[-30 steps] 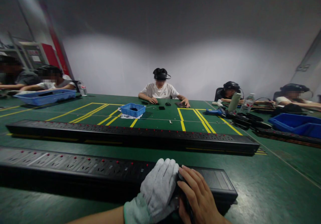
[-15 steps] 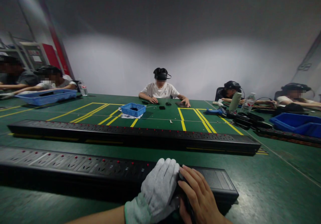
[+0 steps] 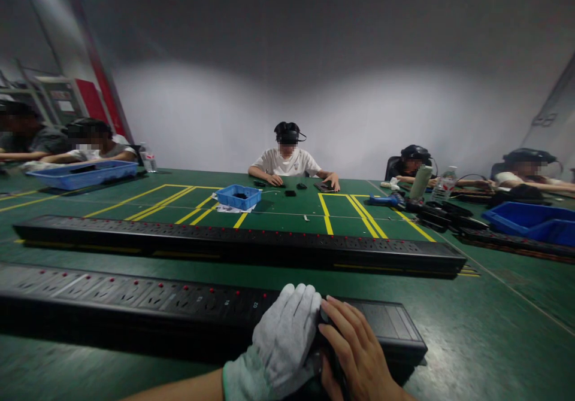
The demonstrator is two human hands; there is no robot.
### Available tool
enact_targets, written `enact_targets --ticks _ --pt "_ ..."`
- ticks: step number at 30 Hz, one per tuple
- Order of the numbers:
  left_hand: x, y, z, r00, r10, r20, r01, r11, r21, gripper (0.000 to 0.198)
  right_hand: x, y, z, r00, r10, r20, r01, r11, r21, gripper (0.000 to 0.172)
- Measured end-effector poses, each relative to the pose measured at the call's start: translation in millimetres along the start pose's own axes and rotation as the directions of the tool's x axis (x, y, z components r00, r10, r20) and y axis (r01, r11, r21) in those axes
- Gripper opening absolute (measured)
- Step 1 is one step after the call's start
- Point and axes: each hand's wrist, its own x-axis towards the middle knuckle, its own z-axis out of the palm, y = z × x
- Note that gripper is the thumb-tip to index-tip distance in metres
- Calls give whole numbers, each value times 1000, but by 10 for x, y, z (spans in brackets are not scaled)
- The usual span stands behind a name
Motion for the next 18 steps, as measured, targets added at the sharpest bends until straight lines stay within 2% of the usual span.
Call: enact_targets --ticks 18 --pt "-34 7 6 1000 4 21 -4 1000 2 52 -1 -8 -3 1000 -6 13 6 1000 -1 41"
